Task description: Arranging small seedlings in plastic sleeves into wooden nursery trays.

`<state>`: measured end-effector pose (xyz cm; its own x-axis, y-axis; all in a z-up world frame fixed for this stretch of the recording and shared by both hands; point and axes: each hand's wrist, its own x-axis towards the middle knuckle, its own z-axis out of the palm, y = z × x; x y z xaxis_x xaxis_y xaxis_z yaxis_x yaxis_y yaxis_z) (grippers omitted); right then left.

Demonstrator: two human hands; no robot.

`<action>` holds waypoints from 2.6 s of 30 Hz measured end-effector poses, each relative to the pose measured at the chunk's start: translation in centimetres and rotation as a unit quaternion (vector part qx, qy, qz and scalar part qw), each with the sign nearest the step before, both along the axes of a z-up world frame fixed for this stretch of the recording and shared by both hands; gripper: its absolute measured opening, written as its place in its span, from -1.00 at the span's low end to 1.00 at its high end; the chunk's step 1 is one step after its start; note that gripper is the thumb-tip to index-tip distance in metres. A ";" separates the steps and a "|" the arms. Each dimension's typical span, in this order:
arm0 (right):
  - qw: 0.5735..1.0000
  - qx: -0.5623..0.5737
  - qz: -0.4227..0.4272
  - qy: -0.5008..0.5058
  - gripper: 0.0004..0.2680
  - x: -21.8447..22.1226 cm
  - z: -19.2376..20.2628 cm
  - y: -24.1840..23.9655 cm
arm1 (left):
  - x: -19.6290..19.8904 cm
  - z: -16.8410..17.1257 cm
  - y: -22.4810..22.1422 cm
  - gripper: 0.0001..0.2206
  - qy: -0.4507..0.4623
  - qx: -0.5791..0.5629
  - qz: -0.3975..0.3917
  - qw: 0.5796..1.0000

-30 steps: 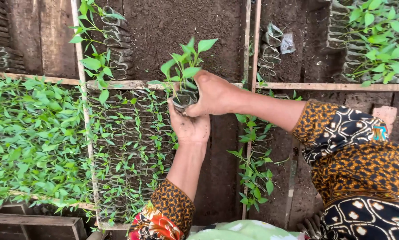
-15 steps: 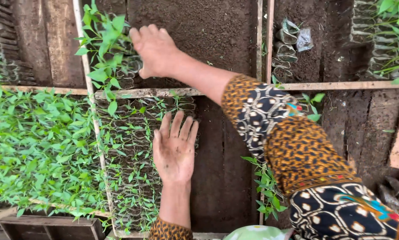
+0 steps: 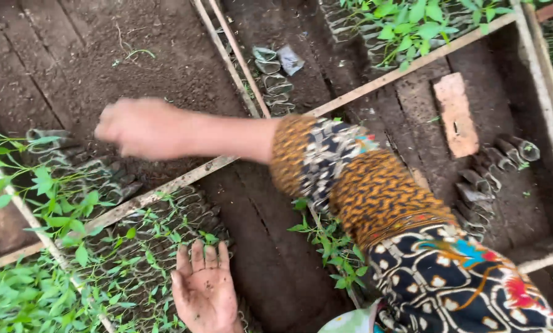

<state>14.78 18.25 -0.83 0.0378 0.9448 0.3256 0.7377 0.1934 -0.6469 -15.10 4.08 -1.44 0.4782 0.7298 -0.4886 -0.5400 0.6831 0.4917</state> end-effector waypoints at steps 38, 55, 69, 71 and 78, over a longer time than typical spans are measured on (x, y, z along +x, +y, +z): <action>0.909 -0.325 0.067 0.253 -0.68 4.4 7.9 -28.0 | 17.3 1.2 -5.1 -0.47 0.060 -0.196 -0.268 0.941; 0.951 -0.142 -0.246 -0.121 -0.80 14.1 -9.6 -29.2 | 12.3 -5.4 -7.2 -0.70 -0.031 -0.259 -0.239 0.935; 0.892 -0.212 -0.400 -0.012 -0.85 16.8 -3.7 -28.2 | 13.5 -2.2 -6.4 -0.72 -0.152 -0.271 -0.190 0.931; 0.884 -0.249 -0.394 -0.034 -0.82 17.7 -4.0 -28.1 | 13.7 -1.9 -6.3 -0.71 -0.122 -0.267 -0.179 0.939; 0.857 -0.285 -0.384 -0.194 -0.54 19.3 -6.4 -28.1 | 14.4 -1.8 -5.9 -0.76 -0.079 -0.344 -0.088 0.931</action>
<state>34.12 -9.86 -7.19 0.7124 0.6999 -0.0505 0.6872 -0.7105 -0.1518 -0.68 -1.85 -3.24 0.6663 0.1732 -0.7253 -0.4182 0.8921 -0.1711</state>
